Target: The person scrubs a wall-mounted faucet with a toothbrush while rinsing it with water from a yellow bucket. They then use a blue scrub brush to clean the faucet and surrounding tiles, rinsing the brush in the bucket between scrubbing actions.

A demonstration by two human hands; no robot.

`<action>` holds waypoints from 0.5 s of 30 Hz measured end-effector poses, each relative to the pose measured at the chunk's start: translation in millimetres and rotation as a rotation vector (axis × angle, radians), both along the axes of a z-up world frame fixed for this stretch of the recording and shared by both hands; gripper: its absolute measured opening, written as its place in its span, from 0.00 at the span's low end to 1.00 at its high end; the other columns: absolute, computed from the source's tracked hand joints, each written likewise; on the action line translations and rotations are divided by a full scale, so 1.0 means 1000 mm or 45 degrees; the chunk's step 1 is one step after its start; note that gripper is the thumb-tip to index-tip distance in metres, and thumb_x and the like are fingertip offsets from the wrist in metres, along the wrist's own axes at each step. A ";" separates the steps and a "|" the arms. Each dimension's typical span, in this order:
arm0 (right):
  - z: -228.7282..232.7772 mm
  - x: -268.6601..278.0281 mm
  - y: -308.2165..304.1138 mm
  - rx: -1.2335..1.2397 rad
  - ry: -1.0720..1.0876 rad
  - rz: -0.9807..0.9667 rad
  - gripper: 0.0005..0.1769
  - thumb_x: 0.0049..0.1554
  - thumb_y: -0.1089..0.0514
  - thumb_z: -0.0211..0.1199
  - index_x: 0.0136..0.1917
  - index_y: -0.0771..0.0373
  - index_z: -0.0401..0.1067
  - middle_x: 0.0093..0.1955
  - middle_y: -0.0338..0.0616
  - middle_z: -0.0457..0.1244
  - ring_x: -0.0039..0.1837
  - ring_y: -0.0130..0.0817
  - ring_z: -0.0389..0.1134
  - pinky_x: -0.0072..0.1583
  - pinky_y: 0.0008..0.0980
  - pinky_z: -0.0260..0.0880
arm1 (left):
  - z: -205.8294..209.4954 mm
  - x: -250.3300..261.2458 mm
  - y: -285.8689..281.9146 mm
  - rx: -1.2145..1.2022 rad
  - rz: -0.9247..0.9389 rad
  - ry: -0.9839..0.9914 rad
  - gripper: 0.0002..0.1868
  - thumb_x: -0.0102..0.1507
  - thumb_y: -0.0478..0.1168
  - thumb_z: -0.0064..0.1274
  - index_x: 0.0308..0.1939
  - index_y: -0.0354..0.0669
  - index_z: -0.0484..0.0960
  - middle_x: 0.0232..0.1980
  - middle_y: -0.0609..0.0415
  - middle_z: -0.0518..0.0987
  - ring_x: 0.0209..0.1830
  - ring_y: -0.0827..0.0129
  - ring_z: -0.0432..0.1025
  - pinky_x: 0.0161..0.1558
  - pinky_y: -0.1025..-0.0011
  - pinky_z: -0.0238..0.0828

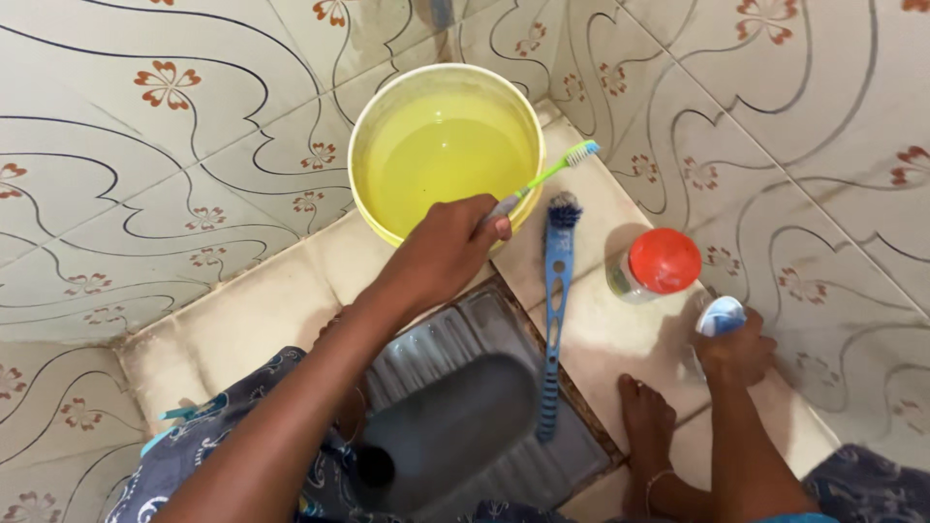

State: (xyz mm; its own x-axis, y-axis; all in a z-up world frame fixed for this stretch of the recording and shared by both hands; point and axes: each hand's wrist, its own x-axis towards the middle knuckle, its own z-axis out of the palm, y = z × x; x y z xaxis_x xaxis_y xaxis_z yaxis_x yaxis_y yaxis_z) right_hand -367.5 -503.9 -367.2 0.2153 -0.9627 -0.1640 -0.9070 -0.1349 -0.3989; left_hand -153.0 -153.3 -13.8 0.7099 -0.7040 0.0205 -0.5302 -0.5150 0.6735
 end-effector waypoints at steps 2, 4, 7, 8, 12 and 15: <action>0.021 0.000 0.009 -0.005 -0.032 -0.097 0.57 0.37 0.45 0.84 0.76 0.45 0.61 0.67 0.59 0.58 0.67 0.62 0.62 0.61 0.60 0.67 | -0.001 0.000 0.000 -0.004 -0.017 -0.019 0.15 0.68 0.47 0.47 0.41 0.38 0.80 0.35 0.38 0.80 0.37 0.46 0.75 0.41 0.54 0.68; 0.049 0.002 0.021 -0.041 -0.090 -0.193 0.57 0.34 0.46 0.85 0.74 0.46 0.63 0.66 0.58 0.58 0.65 0.61 0.62 0.60 0.59 0.67 | -0.002 0.001 -0.001 -0.015 -0.028 -0.041 0.15 0.67 0.47 0.48 0.41 0.38 0.81 0.35 0.38 0.80 0.37 0.46 0.75 0.41 0.54 0.68; 0.104 0.006 0.039 -0.277 -0.210 -0.164 0.55 0.35 0.46 0.86 0.74 0.43 0.68 0.65 0.57 0.60 0.66 0.61 0.62 0.60 0.59 0.66 | -0.003 0.002 -0.003 -0.078 -0.059 -0.113 0.15 0.68 0.47 0.48 0.40 0.37 0.80 0.35 0.37 0.79 0.36 0.45 0.74 0.42 0.54 0.68; 0.127 0.008 0.041 -0.359 -0.278 -0.103 0.53 0.35 0.44 0.87 0.72 0.47 0.69 0.62 0.58 0.61 0.64 0.61 0.62 0.59 0.60 0.65 | -0.004 0.003 -0.002 -0.126 -0.082 -0.167 0.16 0.68 0.47 0.48 0.40 0.35 0.80 0.35 0.37 0.78 0.37 0.44 0.74 0.42 0.54 0.68; 0.243 0.011 0.030 -0.510 -0.467 0.354 0.48 0.36 0.49 0.85 0.70 0.50 0.74 0.59 0.57 0.67 0.61 0.55 0.68 0.61 0.51 0.70 | 0.001 0.004 0.002 -0.214 -0.098 -0.204 0.15 0.69 0.46 0.49 0.45 0.35 0.79 0.31 0.40 0.77 0.31 0.51 0.73 0.38 0.55 0.68; 0.353 0.001 0.015 -0.387 -0.700 0.830 0.53 0.35 0.50 0.83 0.73 0.55 0.70 0.65 0.54 0.69 0.61 0.46 0.71 0.62 0.43 0.71 | 0.017 -0.007 0.000 -0.333 -0.030 0.184 0.14 0.69 0.43 0.43 0.55 0.40 0.75 0.26 0.49 0.76 0.22 0.66 0.71 0.28 0.63 0.69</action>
